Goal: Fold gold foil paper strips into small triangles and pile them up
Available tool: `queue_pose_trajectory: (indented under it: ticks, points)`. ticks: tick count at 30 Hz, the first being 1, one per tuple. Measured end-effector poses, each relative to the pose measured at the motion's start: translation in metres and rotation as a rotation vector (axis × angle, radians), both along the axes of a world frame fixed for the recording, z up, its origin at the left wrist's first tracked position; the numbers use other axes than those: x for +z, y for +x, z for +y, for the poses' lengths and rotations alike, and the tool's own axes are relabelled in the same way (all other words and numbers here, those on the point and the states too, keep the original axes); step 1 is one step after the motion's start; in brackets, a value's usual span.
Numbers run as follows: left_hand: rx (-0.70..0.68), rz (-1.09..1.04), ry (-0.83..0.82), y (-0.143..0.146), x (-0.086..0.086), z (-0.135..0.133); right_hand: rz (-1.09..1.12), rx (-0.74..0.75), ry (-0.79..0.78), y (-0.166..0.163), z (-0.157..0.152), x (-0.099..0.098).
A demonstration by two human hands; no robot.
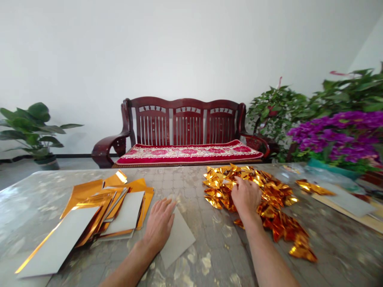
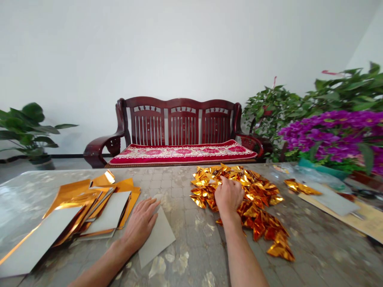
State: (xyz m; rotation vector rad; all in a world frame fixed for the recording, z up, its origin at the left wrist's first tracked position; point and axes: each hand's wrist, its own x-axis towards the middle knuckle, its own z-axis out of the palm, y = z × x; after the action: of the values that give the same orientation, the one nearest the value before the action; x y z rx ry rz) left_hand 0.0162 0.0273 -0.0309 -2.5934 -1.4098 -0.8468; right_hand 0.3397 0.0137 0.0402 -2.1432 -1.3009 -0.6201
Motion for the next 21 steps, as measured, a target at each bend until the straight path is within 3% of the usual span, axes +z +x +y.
queue_pose_trajectory:
  ticks: [5,8,10,14,17,21]
  points:
    - [-0.047,-0.109,-0.026,-0.002,0.004,-0.001,0.067,0.053,0.068,0.004,0.004,-0.004]
    - [-0.092,-0.271,-0.092,0.002,0.008,-0.003,0.14,0.17,0.224,-0.004,0.01,-0.003]
    - [-0.097,-0.441,-0.201,0.01,0.013,-0.005,0.18,0.315,0.352,-0.021,0.013,-0.003]
    - [-0.042,-0.816,-0.573,0.031,0.029,-0.007,0.218,0.605,0.517,-0.073,0.012,-0.005]
    - [-0.092,-1.029,-0.733,0.042,0.048,-0.008,0.214,0.767,0.515,-0.109,0.004,-0.009]
    - [-0.092,-1.241,-0.804,0.045,0.068,-0.011,0.161,0.907,0.511,-0.132,-0.005,-0.015]
